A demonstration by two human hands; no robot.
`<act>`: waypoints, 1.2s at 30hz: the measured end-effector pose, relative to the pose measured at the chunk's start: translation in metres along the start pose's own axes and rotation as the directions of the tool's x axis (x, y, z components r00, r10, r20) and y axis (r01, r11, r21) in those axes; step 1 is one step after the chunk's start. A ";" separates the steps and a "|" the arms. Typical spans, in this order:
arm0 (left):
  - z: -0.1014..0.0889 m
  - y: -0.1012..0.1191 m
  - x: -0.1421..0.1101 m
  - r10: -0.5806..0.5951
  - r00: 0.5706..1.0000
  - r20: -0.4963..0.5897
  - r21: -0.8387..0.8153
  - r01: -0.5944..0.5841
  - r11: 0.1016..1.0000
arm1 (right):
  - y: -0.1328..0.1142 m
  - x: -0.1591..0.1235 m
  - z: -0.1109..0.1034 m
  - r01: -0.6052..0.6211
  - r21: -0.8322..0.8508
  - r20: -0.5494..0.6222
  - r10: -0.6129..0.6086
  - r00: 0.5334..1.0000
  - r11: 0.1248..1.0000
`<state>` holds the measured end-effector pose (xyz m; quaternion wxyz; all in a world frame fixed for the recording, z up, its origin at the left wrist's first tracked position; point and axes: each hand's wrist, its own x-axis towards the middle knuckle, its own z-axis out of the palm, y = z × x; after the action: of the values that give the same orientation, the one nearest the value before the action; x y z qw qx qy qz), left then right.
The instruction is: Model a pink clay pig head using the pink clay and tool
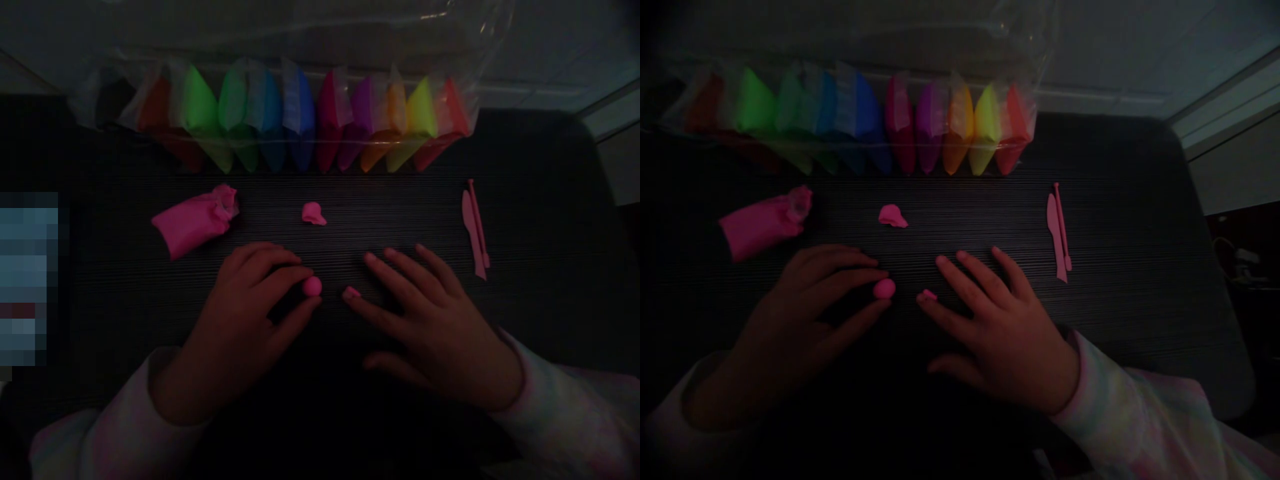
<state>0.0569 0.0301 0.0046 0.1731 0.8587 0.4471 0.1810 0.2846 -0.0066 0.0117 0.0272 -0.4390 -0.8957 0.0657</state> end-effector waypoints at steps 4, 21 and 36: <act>0.000 0.001 0.000 -0.001 1.000 -0.001 0.001 0.001 1.000 | -0.001 0.001 0.000 -0.059 -0.009 -0.035 0.059 0.998 0.998; 0.000 0.000 0.000 0.006 1.000 -0.005 0.002 -0.006 1.000 | -0.003 0.003 0.001 -0.064 -0.026 -0.025 0.064 0.998 0.998; 0.000 -0.001 0.000 0.004 1.000 0.009 0.008 -0.004 1.000 | -0.003 0.004 0.001 -0.064 -0.020 -0.023 0.063 0.998 0.998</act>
<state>0.0568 0.0307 0.0043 0.1714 0.8611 0.4453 0.1757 0.2796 -0.0054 0.0108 0.0305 -0.4682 -0.8816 0.0523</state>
